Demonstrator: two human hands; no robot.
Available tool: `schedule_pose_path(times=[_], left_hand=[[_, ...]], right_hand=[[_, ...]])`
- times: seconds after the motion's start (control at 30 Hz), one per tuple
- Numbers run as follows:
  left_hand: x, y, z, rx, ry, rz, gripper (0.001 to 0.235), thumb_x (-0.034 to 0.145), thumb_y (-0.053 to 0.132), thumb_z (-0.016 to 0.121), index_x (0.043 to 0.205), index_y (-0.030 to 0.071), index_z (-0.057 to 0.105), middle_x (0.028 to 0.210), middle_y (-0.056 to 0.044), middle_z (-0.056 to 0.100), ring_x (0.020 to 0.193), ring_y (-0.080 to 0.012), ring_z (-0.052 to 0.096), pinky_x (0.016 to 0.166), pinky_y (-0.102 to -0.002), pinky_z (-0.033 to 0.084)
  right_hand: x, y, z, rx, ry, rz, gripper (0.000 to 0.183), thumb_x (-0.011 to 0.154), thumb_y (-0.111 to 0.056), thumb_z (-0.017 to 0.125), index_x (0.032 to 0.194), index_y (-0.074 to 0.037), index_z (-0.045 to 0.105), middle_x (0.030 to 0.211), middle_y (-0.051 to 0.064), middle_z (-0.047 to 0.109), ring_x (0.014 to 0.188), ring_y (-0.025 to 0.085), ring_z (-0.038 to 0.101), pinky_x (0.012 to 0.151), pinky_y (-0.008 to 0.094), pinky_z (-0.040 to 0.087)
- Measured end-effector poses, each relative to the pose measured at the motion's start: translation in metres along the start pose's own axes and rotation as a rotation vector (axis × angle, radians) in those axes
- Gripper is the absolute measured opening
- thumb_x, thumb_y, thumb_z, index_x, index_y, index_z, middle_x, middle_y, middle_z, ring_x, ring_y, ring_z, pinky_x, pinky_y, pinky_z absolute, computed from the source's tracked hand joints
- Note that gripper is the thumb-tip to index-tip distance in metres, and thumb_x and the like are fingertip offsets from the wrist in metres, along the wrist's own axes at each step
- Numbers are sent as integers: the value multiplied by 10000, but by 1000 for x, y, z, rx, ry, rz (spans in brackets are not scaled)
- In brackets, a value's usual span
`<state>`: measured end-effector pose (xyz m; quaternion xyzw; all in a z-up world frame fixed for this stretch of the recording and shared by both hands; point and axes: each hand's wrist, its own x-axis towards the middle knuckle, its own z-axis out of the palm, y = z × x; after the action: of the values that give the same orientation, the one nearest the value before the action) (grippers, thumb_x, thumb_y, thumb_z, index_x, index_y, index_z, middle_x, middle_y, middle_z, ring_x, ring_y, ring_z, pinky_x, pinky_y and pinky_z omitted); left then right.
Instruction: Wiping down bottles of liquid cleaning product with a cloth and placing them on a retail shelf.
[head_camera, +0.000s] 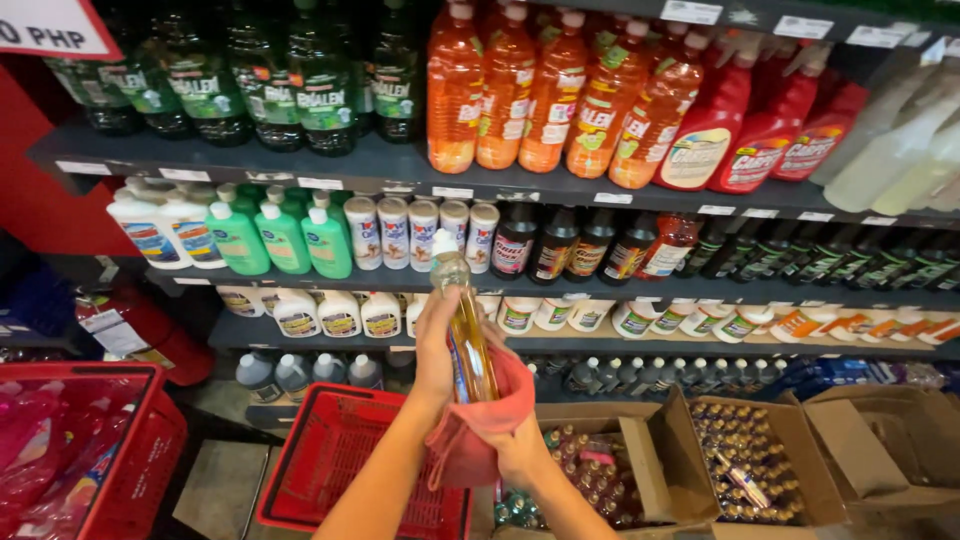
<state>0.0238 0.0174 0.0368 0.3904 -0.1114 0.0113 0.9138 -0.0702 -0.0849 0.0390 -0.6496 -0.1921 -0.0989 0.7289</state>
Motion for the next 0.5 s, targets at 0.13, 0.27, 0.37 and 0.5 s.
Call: schedule_pose_path(times=[0.13,0.27,0.37,0.5], left_hand=[[6,23,2,-227,81,-222,428,996,429,527,1118,22,580,773,-95,595,629,-228,618,566,-339,511],[17,30,-13,-303,84,-263,512,942,523,553,1111,41,586,790,-61,584,619,-163,557,580,-301,468],[30,38,-27,-357,14,-304,556,936,564,537,1119,40,575,797,-53,566,571,-161,543,553,-312,462],[44,44,-50,-470,-30,-394,518,943,561,544,1139,83,567,799,-34,581,480,-194,575,461,-381,508]], right_hand=[[4,29,18,15,131,-101,876,771,-138,836,1510,4,387,1626,156,309,1509,322,348,1253,477,312],[12,24,39,-185,207,-249,731,755,-103,804,1426,11,538,1464,158,494,1400,334,496,1208,456,382],[17,24,58,-143,228,-317,653,770,-27,785,1390,22,587,1415,135,516,1399,329,499,1227,445,363],[13,43,65,-180,293,-372,545,749,13,788,1279,40,665,1331,172,596,1218,287,603,1102,366,442]])
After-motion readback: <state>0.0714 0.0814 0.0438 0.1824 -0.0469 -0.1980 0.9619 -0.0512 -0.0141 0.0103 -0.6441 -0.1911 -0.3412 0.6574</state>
